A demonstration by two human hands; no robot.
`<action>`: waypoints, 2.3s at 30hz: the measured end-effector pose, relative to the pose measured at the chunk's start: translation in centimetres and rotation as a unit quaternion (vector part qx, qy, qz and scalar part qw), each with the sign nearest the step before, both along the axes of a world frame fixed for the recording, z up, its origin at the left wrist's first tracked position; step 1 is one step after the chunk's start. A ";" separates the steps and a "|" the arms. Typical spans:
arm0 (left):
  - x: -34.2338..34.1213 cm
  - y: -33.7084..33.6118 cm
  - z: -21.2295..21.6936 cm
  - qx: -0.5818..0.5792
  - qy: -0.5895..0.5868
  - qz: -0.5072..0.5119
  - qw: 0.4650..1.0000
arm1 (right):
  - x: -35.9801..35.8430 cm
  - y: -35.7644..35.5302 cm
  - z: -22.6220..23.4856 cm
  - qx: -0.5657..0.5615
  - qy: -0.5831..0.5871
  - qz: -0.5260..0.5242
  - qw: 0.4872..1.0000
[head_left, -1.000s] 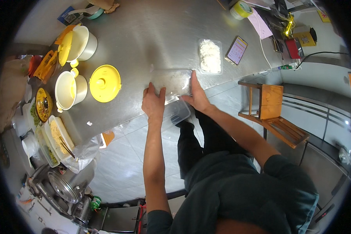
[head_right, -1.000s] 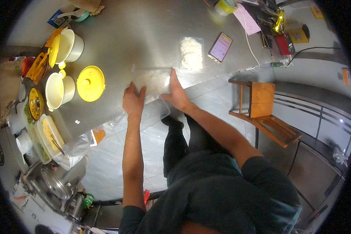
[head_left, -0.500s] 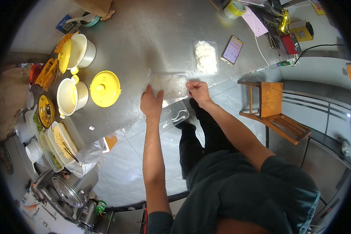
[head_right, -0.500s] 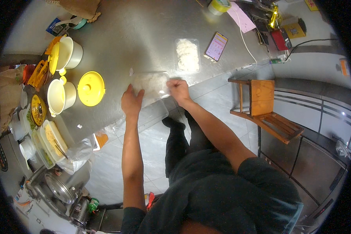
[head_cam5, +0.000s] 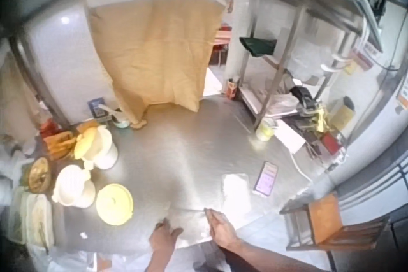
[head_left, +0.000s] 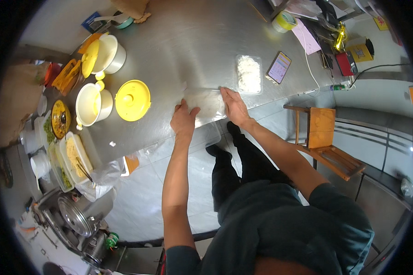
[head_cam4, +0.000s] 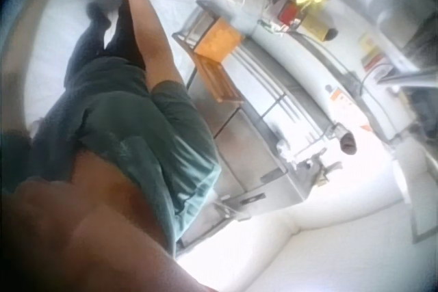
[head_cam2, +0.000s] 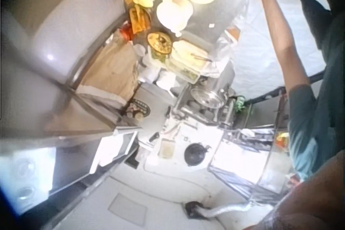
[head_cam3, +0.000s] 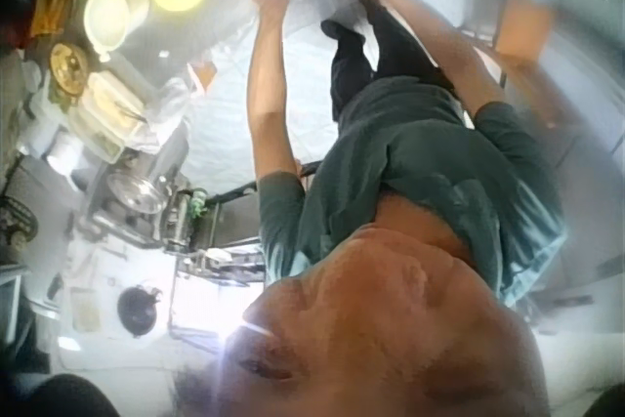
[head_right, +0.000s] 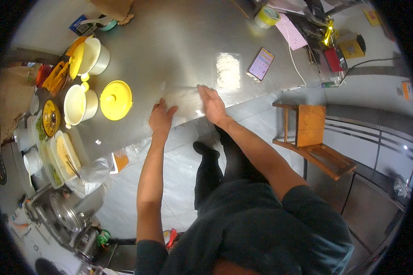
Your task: The person assembles a meal by adding rice, noodles, and toppings into a bowl using chopsticks and a ladle. They then place a fried egg on top, cover the bowl, and pack cooked rice into plastic containers using a spatula.
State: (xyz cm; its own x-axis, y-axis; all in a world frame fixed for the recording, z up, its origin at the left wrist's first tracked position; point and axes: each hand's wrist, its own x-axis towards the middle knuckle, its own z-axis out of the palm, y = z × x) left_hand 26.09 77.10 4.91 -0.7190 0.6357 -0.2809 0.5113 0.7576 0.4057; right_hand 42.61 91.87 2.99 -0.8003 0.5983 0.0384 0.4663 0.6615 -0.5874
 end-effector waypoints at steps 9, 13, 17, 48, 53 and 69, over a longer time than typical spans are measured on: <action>-0.3 -1.0 1.0 -0.013 -0.012 0.007 1.000 | -5.1 1.4 4.1 0.135 -0.043 0.295 0.945; -0.4 -1.9 0.4 -0.031 -0.049 -0.003 0.998 | -7.3 0.5 4.0 0.108 -0.125 0.355 0.920; 0.1 -2.5 -0.9 0.006 -0.090 0.017 0.996 | -7.6 0.3 3.4 0.135 -0.141 0.347 0.917; 5.1 10.5 2.9 0.350 -0.022 0.324 0.879 | 5.1 0.3 10.4 -0.282 0.192 -0.100 0.935; 7.7 19.8 -0.2 0.405 -0.159 0.223 0.872 | 3.7 9.7 7.0 -0.057 0.103 -0.236 0.965; 8.6 22.4 -1.1 0.204 -0.156 0.145 0.955 | 6.1 15.4 -0.3 -0.014 0.076 -0.284 0.956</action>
